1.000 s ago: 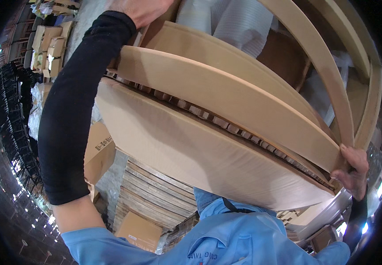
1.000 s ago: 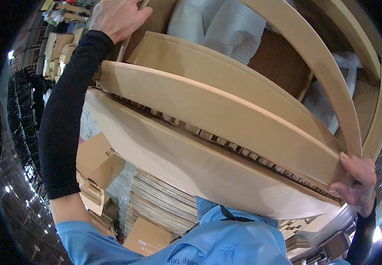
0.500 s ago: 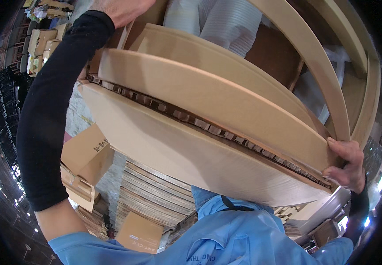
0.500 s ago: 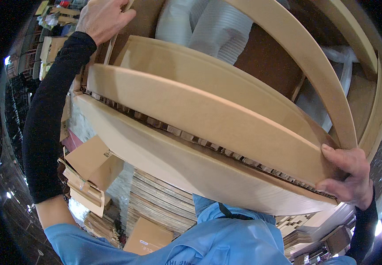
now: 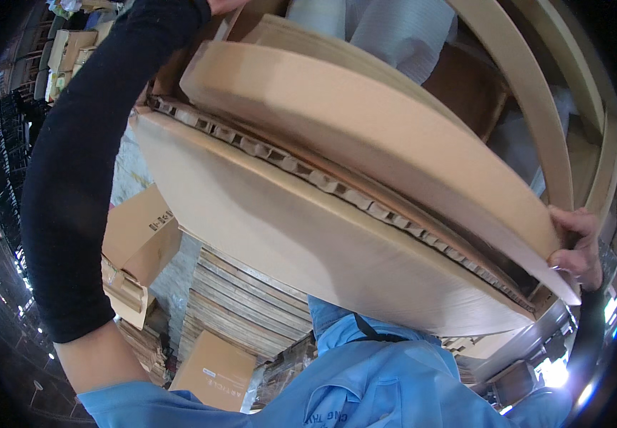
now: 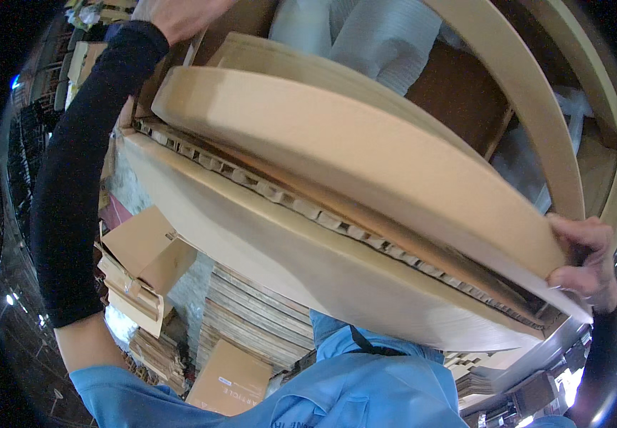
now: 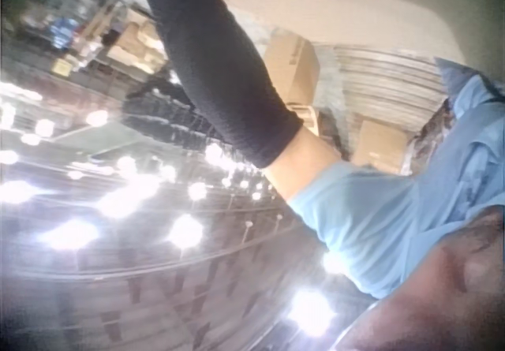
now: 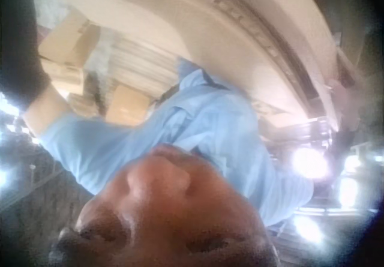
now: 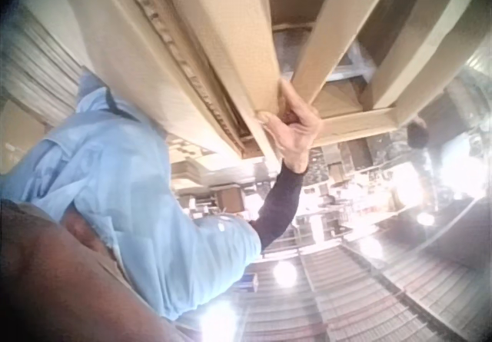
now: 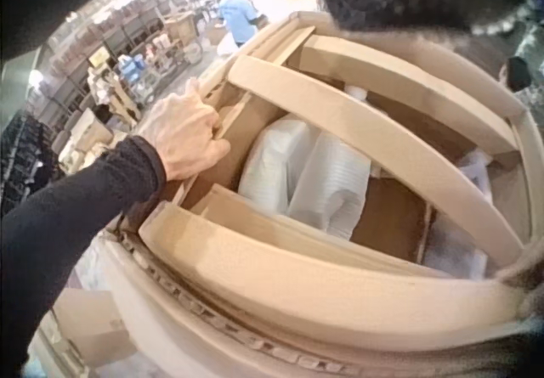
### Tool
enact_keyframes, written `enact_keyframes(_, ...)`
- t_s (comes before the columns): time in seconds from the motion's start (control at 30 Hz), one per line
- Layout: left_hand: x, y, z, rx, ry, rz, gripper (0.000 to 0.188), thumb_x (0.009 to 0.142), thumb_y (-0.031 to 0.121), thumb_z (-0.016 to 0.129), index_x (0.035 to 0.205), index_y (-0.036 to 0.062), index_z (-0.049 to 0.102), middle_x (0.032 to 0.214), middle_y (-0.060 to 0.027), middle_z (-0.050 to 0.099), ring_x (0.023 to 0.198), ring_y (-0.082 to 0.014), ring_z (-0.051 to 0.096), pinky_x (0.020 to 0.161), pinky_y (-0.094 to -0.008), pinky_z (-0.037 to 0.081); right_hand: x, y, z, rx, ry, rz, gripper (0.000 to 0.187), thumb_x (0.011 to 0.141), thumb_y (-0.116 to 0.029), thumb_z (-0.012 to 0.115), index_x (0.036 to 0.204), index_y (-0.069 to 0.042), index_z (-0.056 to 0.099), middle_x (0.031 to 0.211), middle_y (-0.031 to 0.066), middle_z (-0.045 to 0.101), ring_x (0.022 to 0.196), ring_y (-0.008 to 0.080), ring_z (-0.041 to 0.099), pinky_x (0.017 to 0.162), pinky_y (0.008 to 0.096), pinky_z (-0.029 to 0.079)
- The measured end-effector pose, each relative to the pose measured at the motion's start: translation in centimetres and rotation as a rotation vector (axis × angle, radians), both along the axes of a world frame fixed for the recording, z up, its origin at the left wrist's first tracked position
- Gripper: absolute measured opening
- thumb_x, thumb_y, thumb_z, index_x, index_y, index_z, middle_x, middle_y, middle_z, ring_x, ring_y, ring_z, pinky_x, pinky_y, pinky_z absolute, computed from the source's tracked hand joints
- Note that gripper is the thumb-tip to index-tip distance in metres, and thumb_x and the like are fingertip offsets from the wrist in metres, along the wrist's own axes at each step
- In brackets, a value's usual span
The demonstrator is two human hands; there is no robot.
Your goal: The person places a wooden chair wrapped in protective material into a large cardboard box, then folds the flaps and seals the box using a handheld tape dispenser. The box is placed on a wooden pallet in a warehouse environment.
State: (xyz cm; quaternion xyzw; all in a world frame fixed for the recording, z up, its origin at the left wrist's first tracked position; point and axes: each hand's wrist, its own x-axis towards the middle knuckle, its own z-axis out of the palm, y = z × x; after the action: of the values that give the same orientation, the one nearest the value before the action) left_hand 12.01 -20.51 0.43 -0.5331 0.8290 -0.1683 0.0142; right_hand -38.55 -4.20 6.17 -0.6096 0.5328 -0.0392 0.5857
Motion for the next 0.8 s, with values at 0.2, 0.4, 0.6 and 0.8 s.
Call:
enact_keyframes(0.2,0.6,0.7,0.4,0.012,0.006,0.015,0.039,0.075,0.036,0.063,0.08,-0.0003,0.077,0.105,-0.0395,0.062,0.077,-0.0423,0.07,0.075,-0.0478,0.059,-2.0,-0.9,0.3,-0.115,0.034,0.038,0.084,0.066,-0.044,0.093,0.126,0.008,0.067,0.093,0.016,0.077,0.079,0.017,0.072,0.078,0.0277,0.053)
enact_keyframes(0.4,0.5,-0.1,0.9,0.113,-0.047,0.055,0.042,0.075,0.037,0.063,0.081,-0.0022,0.076,0.108,-0.0412,0.061,0.076,-0.0426,0.07,0.075,-0.0479,0.059,-2.5,-0.3,-1.1,-0.066,-0.067,0.038,0.081,0.064,-0.036,0.095,0.125,0.009,0.067,0.089,0.014,0.076,0.076,0.0158,0.071,0.072,0.0265,0.051)
enact_keyframes(0.6,0.5,-0.5,0.1,0.026,-0.024,0.03,0.045,0.076,0.041,0.063,0.082,-0.0016,0.077,0.109,-0.041,0.061,0.075,-0.0424,0.071,0.074,-0.0474,0.06,-0.2,0.1,-0.6,-0.006,-0.088,-0.009,0.079,0.064,-0.035,0.095,0.123,0.01,0.068,0.08,0.009,0.072,0.067,0.0103,0.063,0.061,0.0262,0.044)
enact_keyframes(0.8,0.1,-0.9,0.3,0.033,-0.055,0.032,0.045,0.076,0.041,0.063,0.082,-0.0012,0.077,0.108,-0.041,0.061,0.076,-0.0422,0.071,0.075,-0.047,0.06,0.7,-0.7,-0.9,-0.047,-0.113,0.018,0.077,0.067,-0.035,0.094,0.122,0.012,0.067,0.083,0.0111,0.073,0.07,0.0107,0.065,0.063,0.0253,0.046)
